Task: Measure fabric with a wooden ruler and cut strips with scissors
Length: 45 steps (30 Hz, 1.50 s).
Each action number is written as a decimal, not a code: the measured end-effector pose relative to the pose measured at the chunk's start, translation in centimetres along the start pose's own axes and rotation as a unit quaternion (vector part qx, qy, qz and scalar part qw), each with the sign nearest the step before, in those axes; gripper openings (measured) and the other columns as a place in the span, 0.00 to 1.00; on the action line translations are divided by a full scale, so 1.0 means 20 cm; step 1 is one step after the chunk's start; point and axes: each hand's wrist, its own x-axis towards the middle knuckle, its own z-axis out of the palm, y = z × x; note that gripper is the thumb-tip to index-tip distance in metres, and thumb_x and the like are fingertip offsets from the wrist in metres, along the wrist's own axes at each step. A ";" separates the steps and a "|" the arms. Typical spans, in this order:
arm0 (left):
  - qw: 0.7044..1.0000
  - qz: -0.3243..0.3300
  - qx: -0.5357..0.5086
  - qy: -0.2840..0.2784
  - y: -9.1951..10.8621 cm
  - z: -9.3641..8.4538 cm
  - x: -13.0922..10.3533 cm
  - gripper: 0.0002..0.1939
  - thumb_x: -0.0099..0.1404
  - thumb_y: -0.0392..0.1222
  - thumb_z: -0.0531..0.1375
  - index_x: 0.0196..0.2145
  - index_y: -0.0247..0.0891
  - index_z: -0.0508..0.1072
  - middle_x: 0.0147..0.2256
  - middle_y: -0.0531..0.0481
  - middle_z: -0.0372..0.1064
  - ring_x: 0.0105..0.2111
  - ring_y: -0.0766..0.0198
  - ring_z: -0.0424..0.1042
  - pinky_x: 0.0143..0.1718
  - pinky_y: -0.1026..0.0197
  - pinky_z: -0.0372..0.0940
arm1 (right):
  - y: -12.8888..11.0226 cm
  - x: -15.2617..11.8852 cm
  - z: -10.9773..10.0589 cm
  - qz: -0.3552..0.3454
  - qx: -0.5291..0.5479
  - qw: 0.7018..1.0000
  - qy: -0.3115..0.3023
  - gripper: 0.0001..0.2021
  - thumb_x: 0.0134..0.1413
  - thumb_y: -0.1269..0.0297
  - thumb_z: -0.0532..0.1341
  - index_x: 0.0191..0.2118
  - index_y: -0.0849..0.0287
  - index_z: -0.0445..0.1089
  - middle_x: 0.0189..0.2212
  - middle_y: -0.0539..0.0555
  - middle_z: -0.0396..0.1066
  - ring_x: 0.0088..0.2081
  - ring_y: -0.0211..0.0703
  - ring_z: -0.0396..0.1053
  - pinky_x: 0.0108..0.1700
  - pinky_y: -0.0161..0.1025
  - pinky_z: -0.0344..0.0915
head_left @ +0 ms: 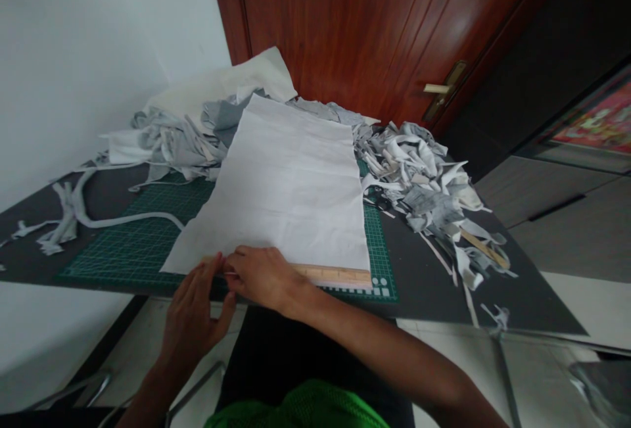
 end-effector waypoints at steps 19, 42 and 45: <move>1.000 0.019 -0.003 -0.011 0.01 -0.02 0.02 0.31 0.72 0.36 0.57 0.70 0.40 0.59 0.57 0.38 0.70 0.59 0.41 0.70 0.61 0.39 0.67 | 0.27 -0.52 -0.13 0.043 0.092 0.992 0.072 0.06 0.57 0.77 0.64 0.35 0.58 0.73 0.34 0.50 0.75 0.33 0.38 0.71 0.38 0.34 0.62; 1.000 0.017 -0.003 -0.007 0.01 -0.02 0.01 0.28 0.71 0.36 0.56 0.68 0.38 0.62 0.56 0.37 0.70 0.58 0.42 0.70 0.60 0.40 0.67 | 0.41 -0.78 -0.31 0.067 0.107 0.992 0.005 0.08 0.58 0.77 0.62 0.37 0.56 0.74 0.35 0.50 0.75 0.33 0.37 0.71 0.36 0.33 0.62; 1.000 0.012 -0.005 -0.010 0.02 -0.02 0.01 0.28 0.72 0.36 0.56 0.68 0.38 0.62 0.56 0.37 0.70 0.59 0.43 0.70 0.60 0.40 0.67 | 0.37 -0.71 -0.29 0.059 0.109 0.992 0.003 0.09 0.58 0.78 0.63 0.37 0.57 0.75 0.35 0.50 0.75 0.33 0.37 0.71 0.37 0.33 0.62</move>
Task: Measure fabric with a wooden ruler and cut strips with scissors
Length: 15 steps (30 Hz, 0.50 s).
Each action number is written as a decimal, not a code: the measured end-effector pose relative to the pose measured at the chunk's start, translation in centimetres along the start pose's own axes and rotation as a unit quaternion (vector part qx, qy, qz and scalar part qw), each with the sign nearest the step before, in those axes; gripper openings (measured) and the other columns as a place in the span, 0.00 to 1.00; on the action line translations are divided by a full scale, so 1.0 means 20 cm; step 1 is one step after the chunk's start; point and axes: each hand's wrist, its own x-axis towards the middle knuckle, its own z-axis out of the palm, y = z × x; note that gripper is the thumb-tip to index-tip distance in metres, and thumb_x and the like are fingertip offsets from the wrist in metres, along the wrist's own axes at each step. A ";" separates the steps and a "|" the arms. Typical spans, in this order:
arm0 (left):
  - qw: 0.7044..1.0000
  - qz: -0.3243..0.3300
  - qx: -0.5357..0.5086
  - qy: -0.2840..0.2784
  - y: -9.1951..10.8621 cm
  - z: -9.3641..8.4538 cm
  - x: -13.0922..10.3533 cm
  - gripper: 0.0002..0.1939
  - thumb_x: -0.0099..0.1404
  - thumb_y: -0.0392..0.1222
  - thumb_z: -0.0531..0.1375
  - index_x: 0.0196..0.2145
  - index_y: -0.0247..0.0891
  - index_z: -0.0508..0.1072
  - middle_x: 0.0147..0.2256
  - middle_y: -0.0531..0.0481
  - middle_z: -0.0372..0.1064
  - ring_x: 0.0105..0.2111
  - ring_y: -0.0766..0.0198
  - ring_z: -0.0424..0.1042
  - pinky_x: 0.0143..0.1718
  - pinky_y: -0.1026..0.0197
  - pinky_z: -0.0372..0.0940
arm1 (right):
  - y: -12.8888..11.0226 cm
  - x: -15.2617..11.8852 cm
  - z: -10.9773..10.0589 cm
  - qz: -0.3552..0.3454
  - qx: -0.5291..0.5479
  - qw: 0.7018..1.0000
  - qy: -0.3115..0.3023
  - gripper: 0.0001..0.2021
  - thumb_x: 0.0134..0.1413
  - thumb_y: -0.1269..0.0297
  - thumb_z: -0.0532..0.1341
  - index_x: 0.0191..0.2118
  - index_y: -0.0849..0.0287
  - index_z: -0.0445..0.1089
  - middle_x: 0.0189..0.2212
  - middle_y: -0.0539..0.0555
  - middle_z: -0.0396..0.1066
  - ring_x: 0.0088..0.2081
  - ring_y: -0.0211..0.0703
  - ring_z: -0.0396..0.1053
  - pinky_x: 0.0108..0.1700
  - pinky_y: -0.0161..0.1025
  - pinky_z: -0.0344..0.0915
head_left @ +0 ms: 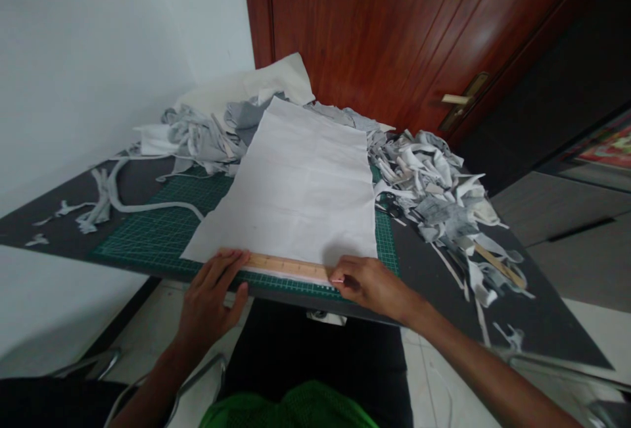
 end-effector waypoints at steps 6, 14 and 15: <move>1.000 -0.002 0.000 -0.005 0.00 0.00 0.00 0.28 0.72 0.36 0.56 0.68 0.37 0.61 0.57 0.36 0.70 0.59 0.42 0.69 0.61 0.39 0.67 | -0.10 0.21 0.08 -0.044 0.002 0.999 -0.009 0.07 0.58 0.77 0.63 0.34 0.58 0.75 0.34 0.49 0.74 0.33 0.36 0.70 0.37 0.33 0.61; 1.000 -0.015 -0.001 -0.001 0.00 0.01 -0.02 0.30 0.72 0.38 0.55 0.70 0.40 0.59 0.58 0.37 0.70 0.60 0.42 0.70 0.60 0.41 0.67 | -0.29 0.56 0.26 -0.085 -0.062 0.994 -0.020 0.06 0.63 0.72 0.63 0.34 0.58 0.75 0.35 0.51 0.76 0.33 0.39 0.69 0.35 0.35 0.58; 1.000 -0.021 -0.001 0.003 0.00 0.01 -0.03 0.32 0.72 0.39 0.55 0.71 0.39 0.57 0.59 0.36 0.70 0.60 0.41 0.70 0.59 0.41 0.68 | -0.30 0.60 0.29 -0.088 -0.069 0.994 -0.019 0.06 0.65 0.70 0.62 0.35 0.58 0.75 0.35 0.51 0.77 0.33 0.40 0.70 0.35 0.36 0.58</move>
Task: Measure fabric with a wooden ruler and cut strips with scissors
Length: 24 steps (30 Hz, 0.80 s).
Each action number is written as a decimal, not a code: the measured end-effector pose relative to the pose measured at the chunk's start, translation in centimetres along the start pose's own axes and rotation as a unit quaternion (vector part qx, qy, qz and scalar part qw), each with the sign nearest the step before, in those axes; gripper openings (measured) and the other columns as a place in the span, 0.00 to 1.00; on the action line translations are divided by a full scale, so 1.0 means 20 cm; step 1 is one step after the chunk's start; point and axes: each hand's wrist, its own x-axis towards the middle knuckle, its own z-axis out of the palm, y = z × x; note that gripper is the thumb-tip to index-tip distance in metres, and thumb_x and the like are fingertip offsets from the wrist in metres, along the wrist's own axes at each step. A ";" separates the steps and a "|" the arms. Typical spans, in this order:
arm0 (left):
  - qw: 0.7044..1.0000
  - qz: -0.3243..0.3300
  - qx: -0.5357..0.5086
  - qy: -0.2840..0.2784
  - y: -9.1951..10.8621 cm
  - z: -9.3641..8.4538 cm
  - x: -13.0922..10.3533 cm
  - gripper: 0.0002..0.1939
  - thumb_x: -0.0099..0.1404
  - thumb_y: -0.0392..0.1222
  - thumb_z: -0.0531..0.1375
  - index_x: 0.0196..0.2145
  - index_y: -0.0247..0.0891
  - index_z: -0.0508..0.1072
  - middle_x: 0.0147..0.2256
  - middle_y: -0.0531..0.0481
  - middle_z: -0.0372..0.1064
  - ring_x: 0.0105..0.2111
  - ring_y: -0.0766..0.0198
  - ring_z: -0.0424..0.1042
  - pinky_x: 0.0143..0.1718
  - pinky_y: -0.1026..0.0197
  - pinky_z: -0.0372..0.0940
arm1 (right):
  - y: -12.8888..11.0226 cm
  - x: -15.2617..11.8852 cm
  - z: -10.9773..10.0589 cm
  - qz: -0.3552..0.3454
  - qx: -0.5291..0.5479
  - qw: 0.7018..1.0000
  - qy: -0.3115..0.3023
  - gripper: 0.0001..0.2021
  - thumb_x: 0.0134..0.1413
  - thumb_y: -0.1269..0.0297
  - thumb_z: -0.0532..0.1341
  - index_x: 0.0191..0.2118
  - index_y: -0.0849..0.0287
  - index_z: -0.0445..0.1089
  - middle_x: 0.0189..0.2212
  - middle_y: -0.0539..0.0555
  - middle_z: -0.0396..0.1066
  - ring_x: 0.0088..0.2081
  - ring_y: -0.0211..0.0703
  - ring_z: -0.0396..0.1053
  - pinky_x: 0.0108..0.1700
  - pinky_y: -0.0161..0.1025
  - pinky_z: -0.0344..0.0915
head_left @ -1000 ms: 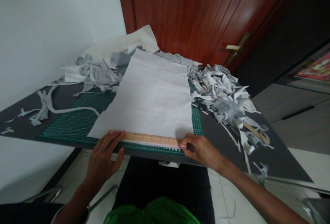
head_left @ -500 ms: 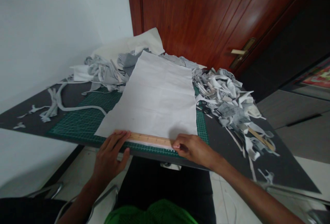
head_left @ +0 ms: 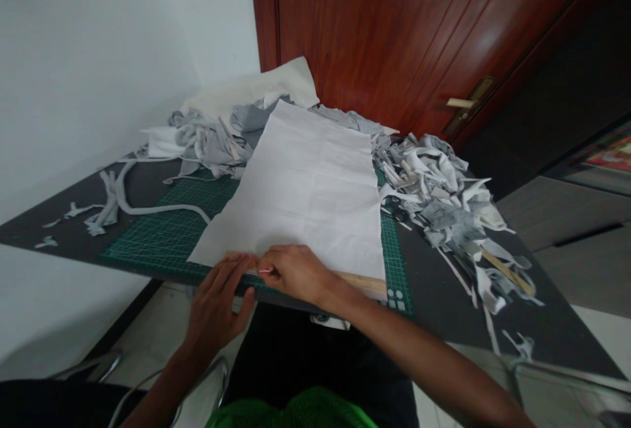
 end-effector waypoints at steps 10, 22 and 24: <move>1.000 -0.017 0.003 0.014 0.00 -0.01 0.01 0.38 0.72 0.40 0.56 0.74 0.33 0.47 0.57 0.32 0.71 0.55 0.42 0.74 0.52 0.45 0.72 | 0.00 0.13 0.13 0.007 0.109 0.993 0.035 0.03 0.62 0.67 0.63 0.37 0.58 0.75 0.36 0.51 0.78 0.36 0.39 0.71 0.37 0.35 0.62; 0.999 -0.016 -0.015 -0.042 0.20 -0.01 0.05 0.26 0.72 0.36 0.54 0.66 0.37 0.63 0.58 0.36 0.69 0.61 0.42 0.67 0.63 0.37 0.63 | 0.20 -0.07 0.10 0.146 0.487 0.829 0.233 0.19 0.54 0.46 0.68 0.37 0.59 0.75 0.18 0.41 0.57 0.21 0.32 0.49 0.25 0.34 0.46; 0.998 0.002 -0.038 -0.050 0.32 0.03 0.05 0.27 0.71 0.33 0.52 0.67 0.36 0.63 0.59 0.38 0.69 0.62 0.46 0.67 0.64 0.42 0.64 | 0.20 -0.07 0.10 0.135 0.487 0.833 0.227 0.18 0.54 0.46 0.68 0.37 0.59 0.75 0.17 0.41 0.57 0.21 0.32 0.49 0.25 0.34 0.47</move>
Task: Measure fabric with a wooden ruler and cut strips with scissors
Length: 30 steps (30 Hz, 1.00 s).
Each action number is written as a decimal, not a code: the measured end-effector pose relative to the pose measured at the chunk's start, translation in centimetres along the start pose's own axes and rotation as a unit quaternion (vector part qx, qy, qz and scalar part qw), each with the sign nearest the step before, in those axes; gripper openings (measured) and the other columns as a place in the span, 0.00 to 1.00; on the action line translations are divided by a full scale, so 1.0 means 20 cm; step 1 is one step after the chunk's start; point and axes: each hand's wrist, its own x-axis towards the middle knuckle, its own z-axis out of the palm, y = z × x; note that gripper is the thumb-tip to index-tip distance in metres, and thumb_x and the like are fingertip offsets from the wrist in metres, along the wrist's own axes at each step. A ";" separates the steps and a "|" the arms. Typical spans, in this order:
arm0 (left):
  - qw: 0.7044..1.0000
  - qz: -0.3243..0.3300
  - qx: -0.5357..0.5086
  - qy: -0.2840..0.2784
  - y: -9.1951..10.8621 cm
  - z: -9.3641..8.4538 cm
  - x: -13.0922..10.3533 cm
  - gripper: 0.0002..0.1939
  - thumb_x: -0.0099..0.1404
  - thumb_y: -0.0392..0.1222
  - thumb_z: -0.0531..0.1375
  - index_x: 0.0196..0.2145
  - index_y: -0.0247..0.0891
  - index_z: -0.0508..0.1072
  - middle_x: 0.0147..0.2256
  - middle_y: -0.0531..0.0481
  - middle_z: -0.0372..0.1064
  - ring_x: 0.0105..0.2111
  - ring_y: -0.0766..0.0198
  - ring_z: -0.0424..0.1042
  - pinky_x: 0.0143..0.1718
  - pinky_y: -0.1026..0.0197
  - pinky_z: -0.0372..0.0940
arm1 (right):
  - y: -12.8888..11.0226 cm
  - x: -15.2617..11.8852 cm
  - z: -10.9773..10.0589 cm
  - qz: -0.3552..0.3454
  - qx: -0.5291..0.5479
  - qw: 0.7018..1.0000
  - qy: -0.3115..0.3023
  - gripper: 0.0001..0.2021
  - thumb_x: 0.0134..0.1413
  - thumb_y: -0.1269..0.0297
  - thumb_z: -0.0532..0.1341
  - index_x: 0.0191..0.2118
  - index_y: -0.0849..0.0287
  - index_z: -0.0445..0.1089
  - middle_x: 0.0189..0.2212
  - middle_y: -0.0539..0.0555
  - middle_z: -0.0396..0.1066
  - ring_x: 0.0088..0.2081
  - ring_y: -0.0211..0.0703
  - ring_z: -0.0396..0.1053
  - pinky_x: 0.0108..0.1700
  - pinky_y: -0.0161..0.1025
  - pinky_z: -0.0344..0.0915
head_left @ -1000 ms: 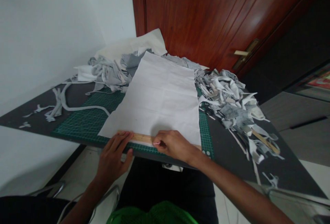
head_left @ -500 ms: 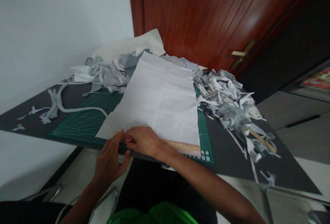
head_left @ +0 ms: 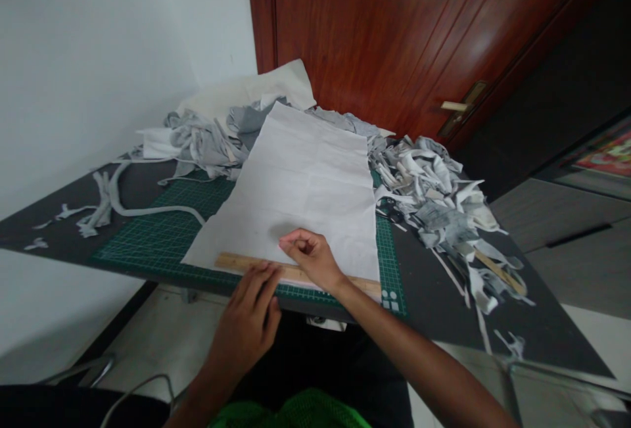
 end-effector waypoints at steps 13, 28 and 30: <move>0.999 0.030 0.004 0.037 0.25 0.13 0.02 0.15 0.67 0.37 0.54 0.46 0.33 0.76 0.44 0.36 0.76 0.50 0.45 0.72 0.54 0.45 0.67 | -0.11 0.03 0.08 -0.103 -0.280 0.935 -0.193 0.03 0.63 0.68 0.67 0.36 0.60 0.78 0.35 0.51 0.75 0.35 0.35 0.70 0.40 0.33 0.67; 0.999 0.026 0.031 0.016 0.25 0.18 0.00 0.11 0.70 0.41 0.56 0.38 0.37 0.78 0.34 0.43 0.76 0.39 0.50 0.73 0.52 0.46 0.63 | -0.17 0.05 0.15 -0.121 -0.474 0.837 -0.244 0.04 0.61 0.72 0.64 0.34 0.60 0.76 0.35 0.52 0.77 0.35 0.39 0.72 0.41 0.36 0.63; 0.998 0.032 0.050 0.005 0.24 0.19 0.00 0.08 0.69 0.41 0.60 0.39 0.38 0.79 0.34 0.43 0.77 0.40 0.50 0.73 0.52 0.47 0.62 | -0.18 0.06 0.16 -0.125 -0.488 0.825 -0.256 0.04 0.62 0.71 0.64 0.34 0.60 0.76 0.35 0.52 0.78 0.35 0.39 0.72 0.43 0.37 0.63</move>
